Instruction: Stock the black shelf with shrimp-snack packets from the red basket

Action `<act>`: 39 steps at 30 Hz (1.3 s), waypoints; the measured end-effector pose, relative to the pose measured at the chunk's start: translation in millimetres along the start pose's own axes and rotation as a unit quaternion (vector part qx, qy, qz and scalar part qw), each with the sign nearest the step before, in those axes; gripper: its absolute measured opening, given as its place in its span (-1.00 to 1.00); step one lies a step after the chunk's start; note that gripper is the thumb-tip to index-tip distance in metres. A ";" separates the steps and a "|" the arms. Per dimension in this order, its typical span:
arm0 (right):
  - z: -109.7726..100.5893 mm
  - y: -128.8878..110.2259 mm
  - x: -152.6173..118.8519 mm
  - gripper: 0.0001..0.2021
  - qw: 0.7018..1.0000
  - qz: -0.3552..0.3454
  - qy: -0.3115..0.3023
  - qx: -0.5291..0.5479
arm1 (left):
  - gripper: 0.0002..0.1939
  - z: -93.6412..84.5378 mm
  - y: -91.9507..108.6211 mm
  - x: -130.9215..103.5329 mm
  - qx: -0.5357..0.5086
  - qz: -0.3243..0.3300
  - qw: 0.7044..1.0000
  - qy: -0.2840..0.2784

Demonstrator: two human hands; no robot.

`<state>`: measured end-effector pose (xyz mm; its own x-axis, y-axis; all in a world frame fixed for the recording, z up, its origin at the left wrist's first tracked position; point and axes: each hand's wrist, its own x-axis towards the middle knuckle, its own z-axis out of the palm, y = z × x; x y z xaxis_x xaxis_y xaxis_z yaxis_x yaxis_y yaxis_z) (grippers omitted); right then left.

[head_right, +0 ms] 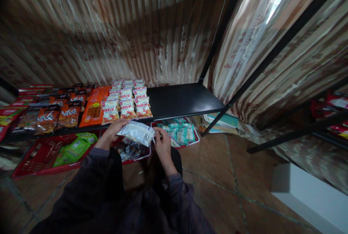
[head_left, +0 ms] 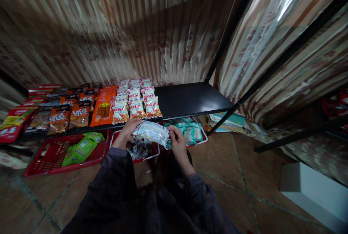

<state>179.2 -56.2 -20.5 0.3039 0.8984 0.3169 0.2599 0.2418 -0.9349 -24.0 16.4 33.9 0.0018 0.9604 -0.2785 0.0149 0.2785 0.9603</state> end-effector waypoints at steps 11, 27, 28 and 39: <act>-10.0 -11.8 -1.3 -0.40 0.932 -0.286 -0.175 -0.138 | -0.83 2.4 0.5 4.0 -0.006 -0.033 0.999 -0.006; 6.1 -11.9 -15.7 -0.69 0.978 0.140 -0.027 0.155 | -0.81 -2.8 -5.2 -2.6 -0.176 -0.080 0.978 -0.080; 8.0 -12.8 -16.5 -0.67 0.970 0.167 -0.013 0.176 | -0.81 -2.4 -4.6 -3.8 -0.181 -0.070 0.977 -0.090; 6.1 -17.0 -19.2 -0.61 0.912 0.270 -0.012 0.309 | -0.78 8.3 4.2 -9.7 -0.111 -0.003 0.993 -0.041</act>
<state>163.3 -75.2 -11.7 0.2126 0.9535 -0.2135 -0.4905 -0.0848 -0.8673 -15.6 8.2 40.5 0.0832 0.9578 -0.2753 -0.2053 0.2868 0.9357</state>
